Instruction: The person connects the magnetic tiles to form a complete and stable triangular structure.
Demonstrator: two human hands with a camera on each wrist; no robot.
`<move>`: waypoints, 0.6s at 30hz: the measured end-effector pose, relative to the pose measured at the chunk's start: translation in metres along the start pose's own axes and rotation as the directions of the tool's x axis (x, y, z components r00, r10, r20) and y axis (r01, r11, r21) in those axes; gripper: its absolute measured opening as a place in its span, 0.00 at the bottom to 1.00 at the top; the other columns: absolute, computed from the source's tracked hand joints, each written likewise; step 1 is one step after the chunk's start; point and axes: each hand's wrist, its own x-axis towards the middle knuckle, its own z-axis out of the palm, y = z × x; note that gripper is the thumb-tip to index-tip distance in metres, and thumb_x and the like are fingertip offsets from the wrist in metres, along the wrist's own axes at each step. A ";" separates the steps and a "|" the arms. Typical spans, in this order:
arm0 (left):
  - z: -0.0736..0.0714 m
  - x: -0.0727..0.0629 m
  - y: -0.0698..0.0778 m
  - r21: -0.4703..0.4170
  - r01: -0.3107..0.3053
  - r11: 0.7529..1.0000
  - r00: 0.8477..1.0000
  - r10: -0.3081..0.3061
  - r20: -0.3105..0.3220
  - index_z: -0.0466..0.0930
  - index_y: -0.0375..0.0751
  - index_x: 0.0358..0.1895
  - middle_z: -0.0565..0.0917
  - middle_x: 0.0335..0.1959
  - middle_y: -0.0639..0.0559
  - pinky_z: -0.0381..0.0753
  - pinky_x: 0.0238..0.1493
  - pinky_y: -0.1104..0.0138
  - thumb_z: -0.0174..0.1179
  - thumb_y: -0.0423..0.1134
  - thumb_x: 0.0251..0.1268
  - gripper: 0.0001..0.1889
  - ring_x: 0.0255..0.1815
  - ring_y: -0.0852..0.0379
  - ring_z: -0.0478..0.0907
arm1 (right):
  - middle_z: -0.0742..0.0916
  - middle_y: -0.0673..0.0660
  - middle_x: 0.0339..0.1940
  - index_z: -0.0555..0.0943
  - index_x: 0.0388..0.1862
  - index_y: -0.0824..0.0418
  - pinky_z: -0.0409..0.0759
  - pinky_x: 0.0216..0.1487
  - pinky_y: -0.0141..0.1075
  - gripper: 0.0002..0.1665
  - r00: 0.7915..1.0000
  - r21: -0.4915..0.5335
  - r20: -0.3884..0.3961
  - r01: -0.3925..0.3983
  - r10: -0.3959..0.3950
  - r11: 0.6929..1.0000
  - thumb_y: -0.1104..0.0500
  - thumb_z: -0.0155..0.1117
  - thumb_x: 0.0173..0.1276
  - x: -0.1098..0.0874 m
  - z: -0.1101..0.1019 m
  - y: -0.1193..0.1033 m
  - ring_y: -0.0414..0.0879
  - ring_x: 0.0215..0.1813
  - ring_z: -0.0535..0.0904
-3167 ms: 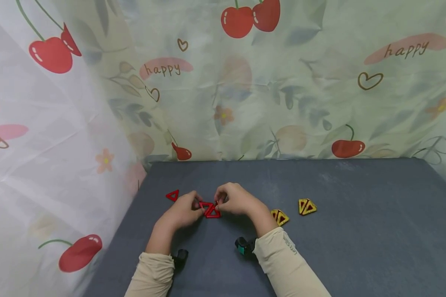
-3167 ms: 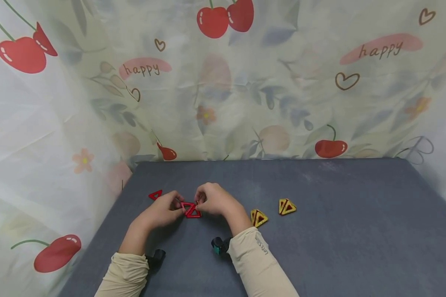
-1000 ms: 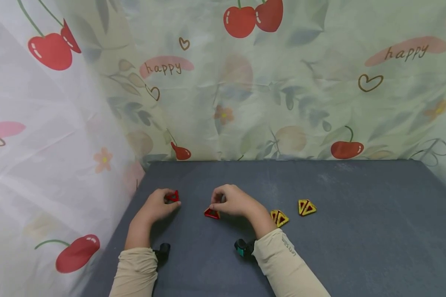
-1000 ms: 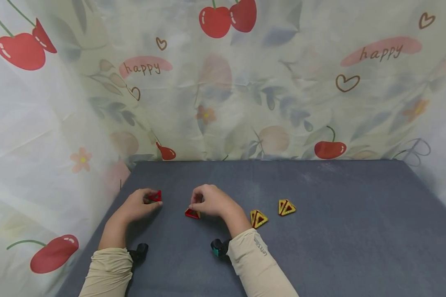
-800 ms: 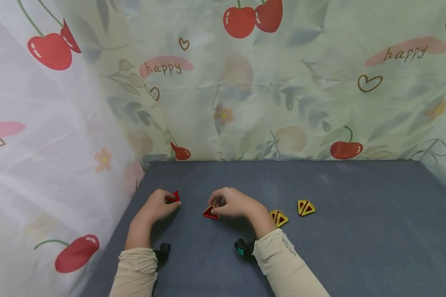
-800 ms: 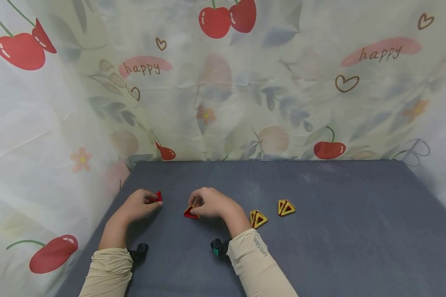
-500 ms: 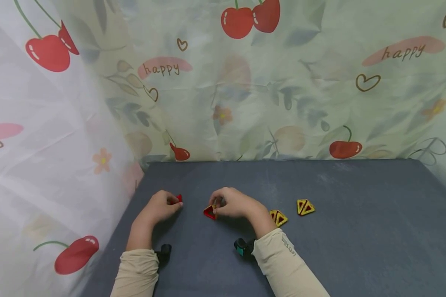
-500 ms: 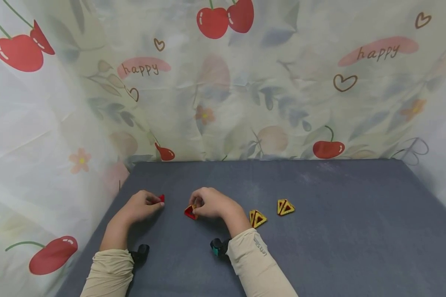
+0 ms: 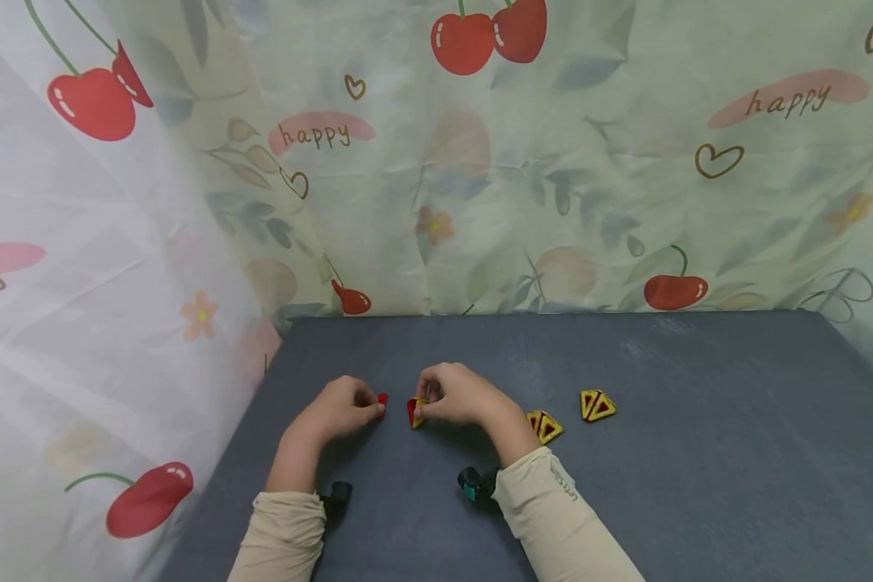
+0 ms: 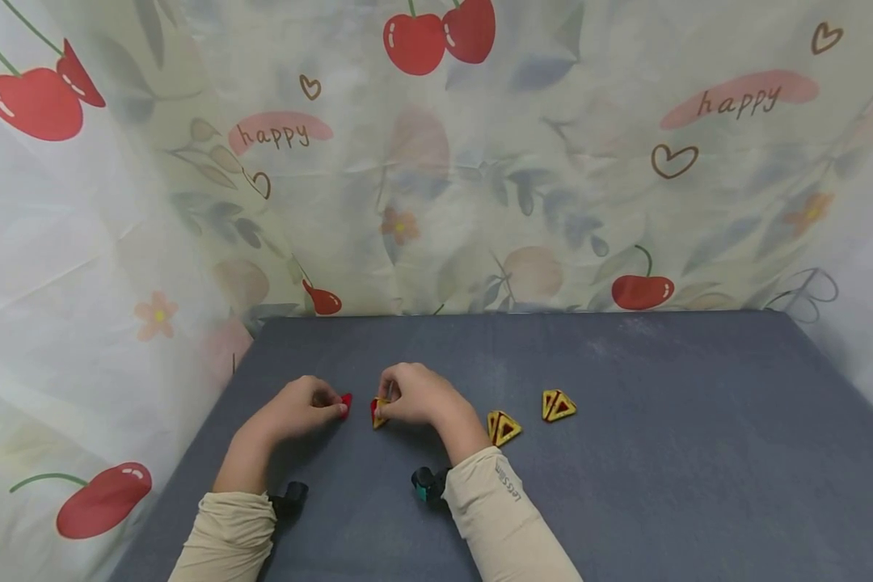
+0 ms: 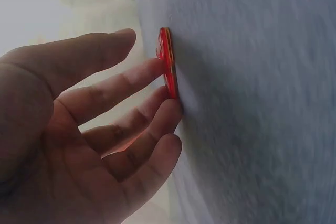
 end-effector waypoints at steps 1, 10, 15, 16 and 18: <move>0.001 0.000 0.002 0.003 -0.004 1.000 1.000 0.004 0.008 0.89 0.39 0.37 0.87 0.32 0.50 0.79 0.34 0.63 0.68 0.39 0.72 0.07 0.30 0.57 0.79 | 0.85 0.52 0.32 0.86 0.40 0.53 0.76 0.35 0.37 0.04 1.000 -0.002 -0.003 -0.001 0.001 1.000 0.56 0.74 0.72 0.000 0.000 0.000 0.44 0.31 0.78; 0.007 -0.002 0.019 -0.033 -0.072 0.997 0.994 0.075 0.079 0.87 0.38 0.43 0.87 0.37 0.49 0.83 0.38 0.60 0.67 0.36 0.73 0.05 0.33 0.56 0.81 | 0.85 0.52 0.32 0.85 0.38 0.52 0.76 0.35 0.37 0.05 1.000 -0.010 -0.009 -0.014 0.014 1.000 0.55 0.75 0.72 0.000 -0.001 -0.001 0.44 0.31 0.78; 0.008 -0.003 0.022 -0.026 -0.083 0.996 0.993 0.085 0.079 0.87 0.38 0.46 0.87 0.38 0.48 0.84 0.40 0.60 0.67 0.37 0.74 0.07 0.35 0.56 0.82 | 0.86 0.52 0.32 0.85 0.38 0.52 0.76 0.34 0.37 0.05 1.000 -0.009 -0.008 -0.012 0.012 1.000 0.55 0.75 0.72 0.000 0.000 0.001 0.44 0.31 0.79; 0.008 -0.003 0.022 -0.019 -0.079 0.997 0.994 0.080 0.073 0.87 0.38 0.46 0.87 0.38 0.48 0.84 0.39 0.60 0.67 0.37 0.74 0.07 0.35 0.56 0.81 | 0.86 0.52 0.32 0.85 0.38 0.52 0.76 0.34 0.37 0.05 1.000 -0.009 -0.008 -0.012 0.012 1.000 0.55 0.75 0.72 0.000 0.000 0.001 0.44 0.31 0.79; 0.008 -0.003 0.023 -0.002 -0.061 0.998 0.996 0.061 0.068 0.88 0.36 0.46 0.87 0.37 0.48 0.84 0.39 0.60 0.67 0.38 0.73 0.08 0.34 0.56 0.81 | 0.86 0.52 0.32 0.85 0.38 0.52 0.76 0.34 0.37 0.05 1.000 -0.007 -0.009 -0.013 0.013 1.000 0.55 0.75 0.72 0.000 -0.001 0.001 0.44 0.31 0.78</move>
